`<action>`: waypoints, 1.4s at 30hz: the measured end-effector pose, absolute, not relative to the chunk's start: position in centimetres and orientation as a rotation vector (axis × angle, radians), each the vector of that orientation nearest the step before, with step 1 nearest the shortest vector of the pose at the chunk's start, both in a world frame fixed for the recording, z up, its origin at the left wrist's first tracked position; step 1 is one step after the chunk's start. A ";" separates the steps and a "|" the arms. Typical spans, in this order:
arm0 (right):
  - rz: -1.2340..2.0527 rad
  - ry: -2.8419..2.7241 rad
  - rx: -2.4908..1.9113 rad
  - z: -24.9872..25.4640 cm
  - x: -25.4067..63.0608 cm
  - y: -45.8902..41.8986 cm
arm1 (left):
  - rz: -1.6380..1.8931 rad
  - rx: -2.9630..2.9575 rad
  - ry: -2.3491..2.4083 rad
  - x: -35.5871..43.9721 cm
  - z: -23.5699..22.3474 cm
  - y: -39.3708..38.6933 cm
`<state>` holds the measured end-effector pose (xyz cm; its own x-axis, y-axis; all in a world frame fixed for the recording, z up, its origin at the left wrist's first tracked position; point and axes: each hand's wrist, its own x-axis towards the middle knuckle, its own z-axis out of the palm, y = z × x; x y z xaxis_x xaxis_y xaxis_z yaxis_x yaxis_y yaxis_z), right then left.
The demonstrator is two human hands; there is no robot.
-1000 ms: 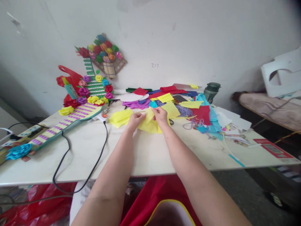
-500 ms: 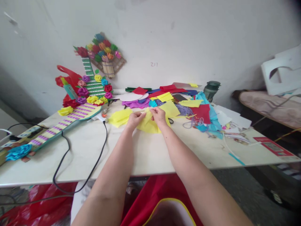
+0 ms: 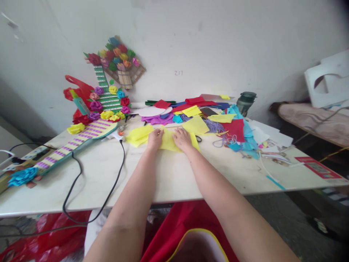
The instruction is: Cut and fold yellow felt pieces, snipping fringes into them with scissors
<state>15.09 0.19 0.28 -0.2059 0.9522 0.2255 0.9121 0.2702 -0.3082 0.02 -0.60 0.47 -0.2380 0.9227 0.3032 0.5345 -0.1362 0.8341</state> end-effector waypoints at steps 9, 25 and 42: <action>0.223 -2.387 -1.904 0.1 14.5 -0.6 | 0.993 1.612 2.135 -0.2 1.4 -1.6; 0.215 -2.406 -1.933 0.4 15.3 -0.6 | 1.057 2.259 1.805 3.0 1.1 -2.1; 0.190 -2.409 -2.018 0.3 15.3 -0.3 | 0.312 2.083 1.914 5.1 1.0 -2.9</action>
